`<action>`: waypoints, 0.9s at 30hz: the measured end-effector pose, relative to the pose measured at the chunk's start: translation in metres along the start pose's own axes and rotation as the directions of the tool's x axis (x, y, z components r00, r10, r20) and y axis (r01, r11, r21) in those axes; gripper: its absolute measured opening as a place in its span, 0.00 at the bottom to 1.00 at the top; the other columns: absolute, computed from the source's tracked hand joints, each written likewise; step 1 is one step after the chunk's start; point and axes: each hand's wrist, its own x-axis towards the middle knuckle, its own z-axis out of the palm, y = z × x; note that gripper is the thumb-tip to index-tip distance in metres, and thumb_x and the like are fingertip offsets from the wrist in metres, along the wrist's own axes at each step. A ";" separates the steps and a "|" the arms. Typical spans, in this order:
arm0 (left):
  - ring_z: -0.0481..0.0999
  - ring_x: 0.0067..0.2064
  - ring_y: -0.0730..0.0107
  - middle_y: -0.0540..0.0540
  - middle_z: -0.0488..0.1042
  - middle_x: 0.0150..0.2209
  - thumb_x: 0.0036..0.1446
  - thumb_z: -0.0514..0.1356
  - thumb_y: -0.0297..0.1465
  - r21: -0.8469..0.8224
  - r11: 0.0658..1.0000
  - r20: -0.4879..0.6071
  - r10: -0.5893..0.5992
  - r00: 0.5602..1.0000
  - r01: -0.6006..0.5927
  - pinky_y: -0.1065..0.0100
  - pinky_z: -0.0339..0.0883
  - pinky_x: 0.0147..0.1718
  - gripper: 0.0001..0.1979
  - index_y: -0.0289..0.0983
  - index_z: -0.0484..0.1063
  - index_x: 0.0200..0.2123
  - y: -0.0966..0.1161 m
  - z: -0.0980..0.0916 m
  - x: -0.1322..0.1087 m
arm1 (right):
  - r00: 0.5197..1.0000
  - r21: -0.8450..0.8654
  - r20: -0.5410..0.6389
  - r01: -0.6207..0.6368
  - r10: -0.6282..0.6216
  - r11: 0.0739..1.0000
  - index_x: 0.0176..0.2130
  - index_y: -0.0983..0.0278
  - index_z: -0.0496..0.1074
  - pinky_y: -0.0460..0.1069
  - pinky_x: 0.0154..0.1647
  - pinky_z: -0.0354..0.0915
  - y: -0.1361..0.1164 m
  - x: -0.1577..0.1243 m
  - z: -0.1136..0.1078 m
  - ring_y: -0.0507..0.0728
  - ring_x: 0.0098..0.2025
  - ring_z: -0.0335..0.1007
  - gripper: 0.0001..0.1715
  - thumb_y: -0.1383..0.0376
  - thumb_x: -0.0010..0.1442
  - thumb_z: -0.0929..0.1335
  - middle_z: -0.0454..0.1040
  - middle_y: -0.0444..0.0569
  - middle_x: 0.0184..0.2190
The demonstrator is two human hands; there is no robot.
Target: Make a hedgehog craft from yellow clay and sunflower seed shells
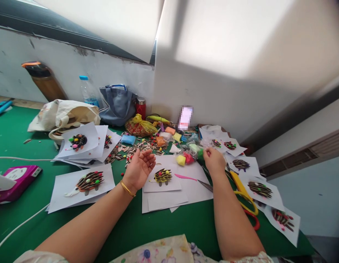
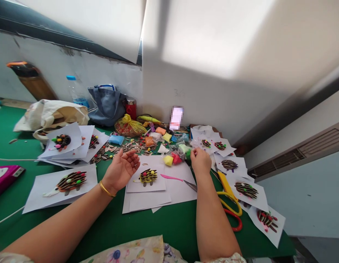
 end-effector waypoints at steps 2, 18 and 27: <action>0.76 0.36 0.71 0.46 0.75 0.33 0.61 0.57 0.42 0.063 0.997 0.018 0.046 0.999 -0.047 0.68 0.70 0.40 0.15 0.36 0.75 0.38 -0.004 0.000 -0.001 | 0.996 0.200 -0.062 0.079 -0.068 0.977 0.44 0.63 0.72 0.53 0.40 0.63 -0.013 -0.009 -0.005 0.60 0.39 0.70 0.15 0.59 0.63 0.62 0.76 0.53 0.38; 0.72 0.31 0.68 0.46 0.75 0.31 0.52 0.66 0.38 0.653 0.712 0.280 0.088 0.956 -0.257 0.68 0.67 0.32 0.11 0.35 0.76 0.33 -0.013 0.003 -0.016 | 0.777 0.609 0.109 0.441 -0.620 0.659 0.47 0.61 0.66 0.54 0.46 0.65 -0.113 -0.084 -0.016 0.60 0.45 0.68 0.16 0.62 0.59 0.69 0.72 0.52 0.43; 0.67 0.26 0.75 0.50 0.69 0.25 0.53 0.65 0.38 0.585 0.785 0.269 0.048 0.962 -0.203 0.73 0.62 0.26 0.11 0.35 0.74 0.30 -0.015 0.004 -0.014 | 0.737 0.529 0.065 0.546 -0.673 0.649 0.46 0.61 0.67 0.54 0.45 0.64 -0.107 -0.085 -0.012 0.61 0.44 0.68 0.11 0.65 0.65 0.61 0.74 0.53 0.42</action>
